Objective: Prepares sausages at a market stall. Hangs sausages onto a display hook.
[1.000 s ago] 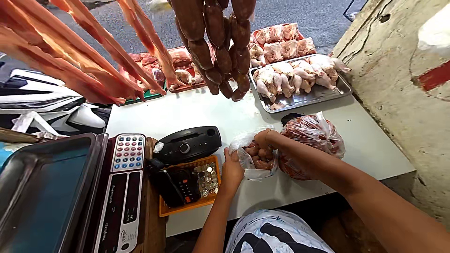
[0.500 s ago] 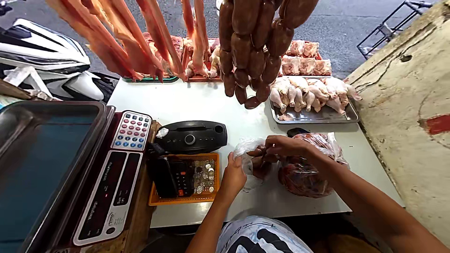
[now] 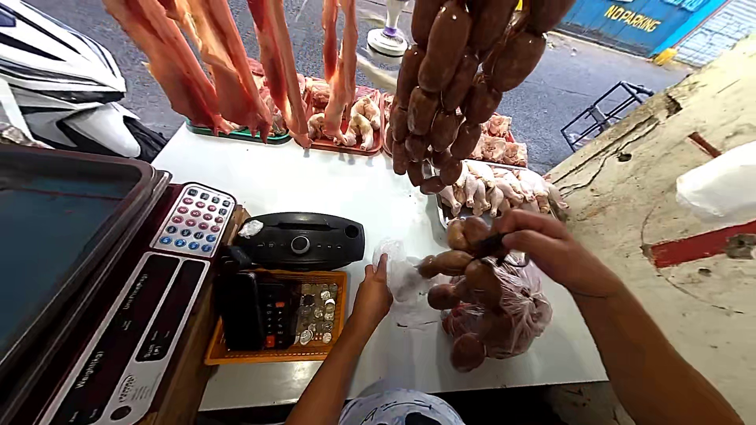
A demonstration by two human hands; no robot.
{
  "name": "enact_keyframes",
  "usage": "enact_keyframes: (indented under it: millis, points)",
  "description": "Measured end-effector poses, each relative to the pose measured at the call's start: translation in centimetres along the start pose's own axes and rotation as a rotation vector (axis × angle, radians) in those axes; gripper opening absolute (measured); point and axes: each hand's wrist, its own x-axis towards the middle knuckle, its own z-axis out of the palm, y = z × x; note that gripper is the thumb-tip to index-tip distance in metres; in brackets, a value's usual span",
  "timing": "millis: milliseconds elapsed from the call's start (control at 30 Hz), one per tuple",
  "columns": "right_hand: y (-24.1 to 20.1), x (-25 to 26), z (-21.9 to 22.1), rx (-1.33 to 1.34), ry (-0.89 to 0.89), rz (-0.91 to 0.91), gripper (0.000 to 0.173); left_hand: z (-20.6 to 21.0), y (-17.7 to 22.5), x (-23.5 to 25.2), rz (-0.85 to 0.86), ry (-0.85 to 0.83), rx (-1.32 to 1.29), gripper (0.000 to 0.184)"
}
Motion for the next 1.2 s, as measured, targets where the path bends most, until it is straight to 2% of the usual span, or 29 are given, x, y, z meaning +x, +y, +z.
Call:
enact_keyframes:
  millis: [167,300,433,500,600,633,800,867,900,967,1033,1100,1200]
  points:
    - [-5.5,-1.1,-3.3,0.020,0.178,0.006,0.018,2.3,-1.2,1.1,-0.064,-0.101,0.140,0.074]
    - [-8.7,-1.4,-6.0,-0.093,0.334,-0.047,0.018,4.3,-3.0,1.0,-0.130,-0.062,0.253,0.067]
    - [-10.3,-1.3,-7.2,-0.265,0.436,-0.077,0.012,3.2,-2.3,-0.7,-0.102,-0.116,0.313,0.064]
    - [-10.2,-1.0,-6.9,-0.356,0.446,-0.082,0.009,1.2,-0.7,-2.6,0.017,-0.090,0.265,0.052]
    - [-8.7,-0.3,-6.4,-0.360,0.475,-0.080,0.011,-1.2,1.9,-4.9,0.435,0.227,-0.037,0.041]
    - [-8.1,-0.1,-6.4,-0.324,0.477,-0.076,0.012,-2.0,3.1,-5.2,0.550,0.282,-0.125,0.040]
    - [-6.3,0.2,-6.2,-0.175,0.413,-0.070,0.013,-5.7,10.1,-4.8,0.920,0.339,-0.325,0.039]
    - [-5.8,0.3,-5.6,-0.142,0.370,-0.118,0.013,-6.6,12.5,-3.8,0.934,0.294,-0.375,0.048]
    - [-5.5,0.2,-5.3,-0.121,0.352,-0.149,0.012,-6.9,13.4,-3.1,0.906,0.214,-0.399,0.057]
    - [-5.0,0.1,-4.6,-0.081,0.317,-0.189,0.011,-7.3,14.5,-1.7,0.817,-0.039,-0.479,0.067]
    - [-4.4,-0.1,-3.8,-0.057,0.270,-0.192,0.009,-7.1,14.7,-0.8,0.770,-0.235,-0.579,0.065]
    - [-3.8,-0.4,-3.4,-0.059,0.207,-0.180,0.009,-6.6,14.0,-0.7,0.808,-0.254,-0.615,0.055]
    - [-2.4,-1.0,-2.9,-0.019,0.130,-0.152,0.010,-6.6,11.7,-1.4,0.935,-0.097,-0.531,0.044]
